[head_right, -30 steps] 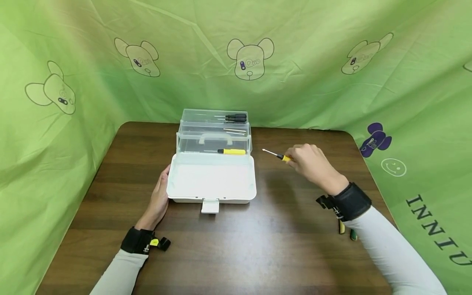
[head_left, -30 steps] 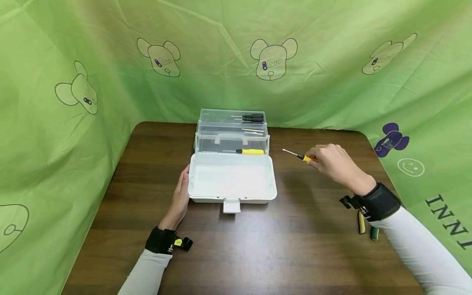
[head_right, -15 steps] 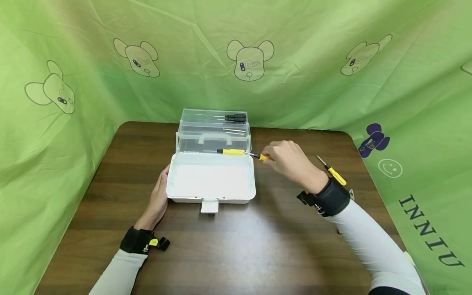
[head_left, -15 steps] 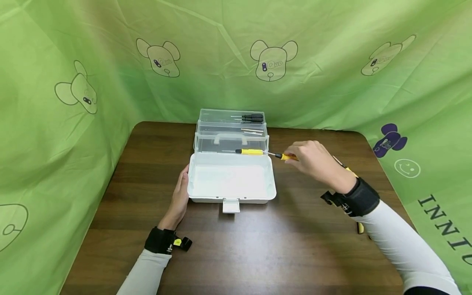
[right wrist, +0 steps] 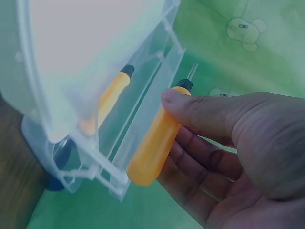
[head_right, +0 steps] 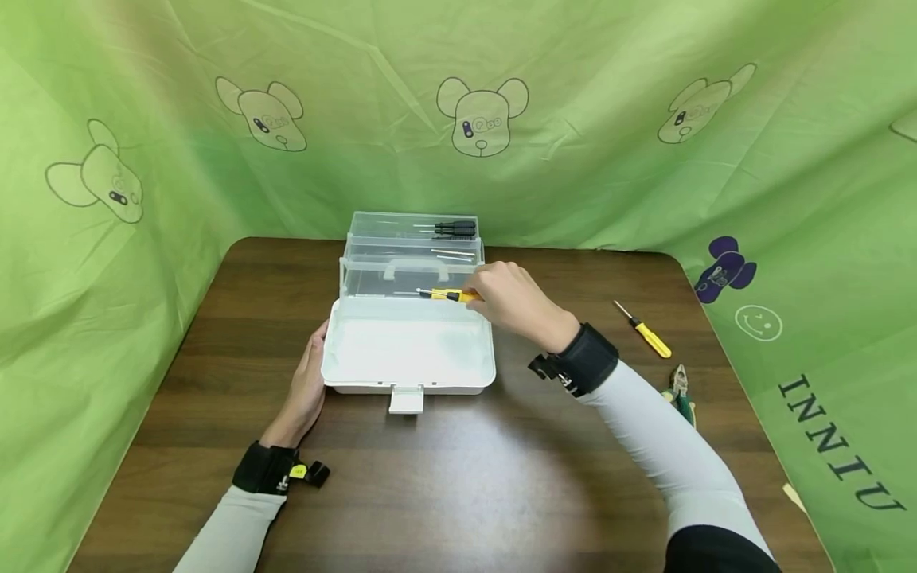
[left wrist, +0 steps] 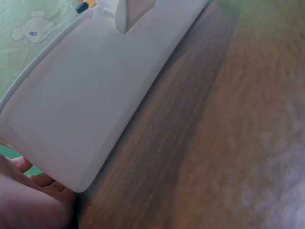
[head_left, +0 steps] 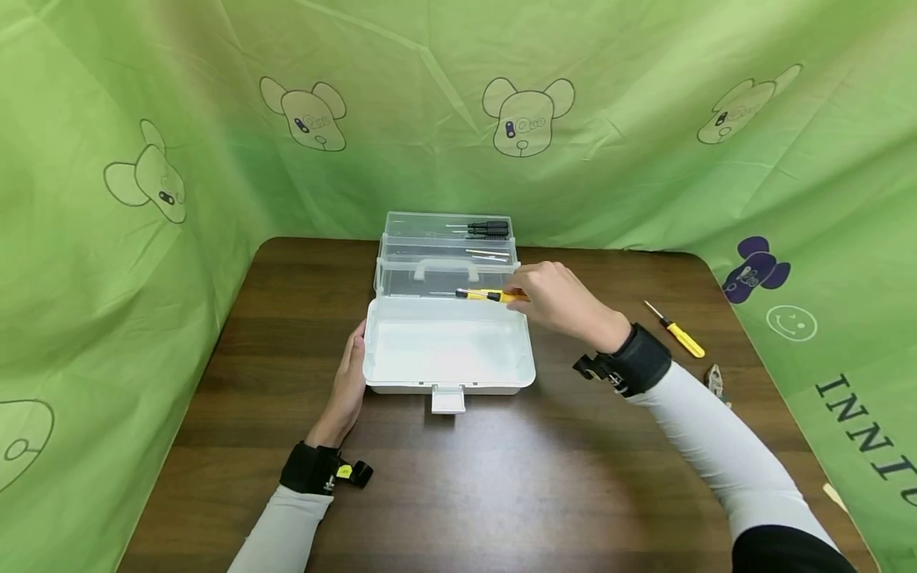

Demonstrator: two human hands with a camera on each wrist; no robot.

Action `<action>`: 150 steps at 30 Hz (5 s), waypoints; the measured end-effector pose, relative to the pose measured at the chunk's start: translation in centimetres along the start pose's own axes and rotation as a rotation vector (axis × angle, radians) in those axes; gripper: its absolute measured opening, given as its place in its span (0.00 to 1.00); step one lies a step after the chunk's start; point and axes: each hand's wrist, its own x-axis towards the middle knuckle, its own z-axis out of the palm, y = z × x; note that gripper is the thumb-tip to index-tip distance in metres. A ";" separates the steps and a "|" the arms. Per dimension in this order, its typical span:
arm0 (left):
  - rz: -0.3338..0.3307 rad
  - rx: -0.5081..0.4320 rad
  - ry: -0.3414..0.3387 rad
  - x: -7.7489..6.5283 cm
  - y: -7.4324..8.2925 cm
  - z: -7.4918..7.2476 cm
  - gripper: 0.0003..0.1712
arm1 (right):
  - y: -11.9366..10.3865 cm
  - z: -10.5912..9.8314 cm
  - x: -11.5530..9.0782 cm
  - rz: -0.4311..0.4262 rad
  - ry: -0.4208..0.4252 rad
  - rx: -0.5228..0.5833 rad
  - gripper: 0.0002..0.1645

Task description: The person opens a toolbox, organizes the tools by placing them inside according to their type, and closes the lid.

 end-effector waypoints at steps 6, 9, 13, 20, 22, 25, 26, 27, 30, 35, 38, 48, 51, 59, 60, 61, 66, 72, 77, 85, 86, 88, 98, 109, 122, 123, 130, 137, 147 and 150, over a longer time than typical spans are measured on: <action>-0.002 0.023 -0.008 0.0 -0.1 0.0 0.39 | -0.7 1.2 2.1 -0.023 -0.021 0.013 0.10; 0.004 0.012 -0.013 0.0 -0.2 0.0 0.38 | -0.9 2.0 2.8 -0.034 -0.033 0.007 0.07; -0.002 0.010 -0.010 0.0 -0.3 0.0 0.38 | -0.8 3.1 3.3 -0.031 -0.064 0.001 0.07; 0.001 0.012 -0.006 0.2 -0.4 -0.2 0.38 | -0.6 4.1 3.7 -0.007 -0.086 -0.020 0.13; 0.005 0.011 -0.005 0.3 -0.4 -0.2 0.38 | -0.5 4.2 3.8 -0.009 -0.085 -0.035 0.11; 0.008 0.006 -0.005 0.3 -0.4 -0.2 0.38 | -0.5 4.4 3.9 -0.016 -0.086 -0.053 0.08; 0.008 0.007 -0.005 0.3 -0.4 -0.2 0.38 | -0.5 4.5 4.0 -0.017 -0.087 -0.059 0.07; 0.005 0.008 -0.005 0.3 -0.4 -0.2 0.38 | -0.5 4.6 4.0 -0.018 -0.089 -0.063 0.06; 0.001 0.009 -0.009 0.3 -0.5 -0.2 0.38 | -0.5 4.8 3.9 -0.019 -0.091 -0.073 0.05; 0.003 0.002 -0.011 0.2 -0.6 -0.1 0.38 | -0.3 5.0 3.9 -0.025 -0.084 -0.098 0.05; 0.002 0.001 -0.008 0.2 -0.5 0.0 0.38 | -0.2 5.2 3.8 -0.041 -0.064 -0.122 0.03; -0.002 -0.009 -0.003 0.1 -0.3 0.1 0.38 | 0.1 5.7 3.3 -0.053 0.020 -0.219 0.07; 0.004 -0.013 -0.003 0.0 -0.4 0.1 0.38 | 0.2 5.5 3.1 -0.050 0.039 -0.227 0.10; 0.006 -0.025 0.011 0.1 -0.4 0.0 0.37 | 0.4 4.2 2.3 -0.033 0.077 -0.220 0.18; 0.005 -0.023 0.010 0.1 -0.4 0.0 0.37 | 0.5 4.1 2.1 -0.029 0.084 -0.216 0.18; 0.005 -0.022 0.009 0.1 -0.4 0.0 0.37 | 0.7 3.9 1.9 -0.024 0.092 -0.214 0.18; 0.000 -0.016 0.006 0.1 -0.3 0.0 0.37 | 2.0 3.1 0.3 -0.012 0.139 -0.203 0.14; 0.008 -0.015 0.008 0.0 -0.4 0.1 0.37 | 4.0 1.7 -2.0 0.036 0.203 -0.215 0.15; 0.010 -0.008 0.011 0.1 -0.4 0.1 0.38 | 6.4 0.5 -4.2 0.100 0.202 -0.237 0.16; 0.009 -0.010 0.009 0.1 -0.6 0.1 0.38 | 9.8 -0.8 -7.9 0.192 0.146 -0.256 0.18; 0.010 -0.009 0.007 0.1 -0.6 0.0 0.38 | 10.3 -0.9 -8.3 0.207 0.129 -0.255 0.19; 0.012 -0.005 0.006 0.1 -0.6 0.1 0.38 | 11.1 -1.1 -9.1 0.241 0.100 -0.257 0.20; 0.022 -0.003 0.011 0.0 -0.4 0.1 0.39 | 15.3 -1.8 -12.2 0.441 -0.037 -0.183 0.29; 0.019 -0.007 0.010 0.0 -0.5 0.2 0.38 | 20.0 -1.7 -15.6 0.609 -0.209 -0.136 0.33; 0.025 -0.011 0.016 0.0 -0.5 -0.1 0.38 | 22.5 -1.0 -17.8 0.656 -0.268 -0.078 0.17; 0.023 -0.008 0.015 0.0 -0.5 -0.1 0.38 | 22.5 -0.9 -18.0 0.664 -0.275 -0.073 0.19; 0.021 0.000 0.005 0.1 -0.7 0.0 0.38 | 22.8 -0.4 -18.9 0.697 -0.279 -0.054 0.15; 0.013 0.000 0.009 0.0 -0.8 0.0 0.38 | 23.1 0.4 -19.3 0.688 -0.258 -0.060 0.13; 0.016 0.009 0.008 0.1 -0.5 0.1 0.38 | 22.8 0.3 -18.8 0.665 -0.247 -0.082 0.11; 0.015 0.005 0.010 0.1 -0.5 0.1 0.38 | 22.7 0.4 -18.7 0.659 -0.243 -0.094 0.10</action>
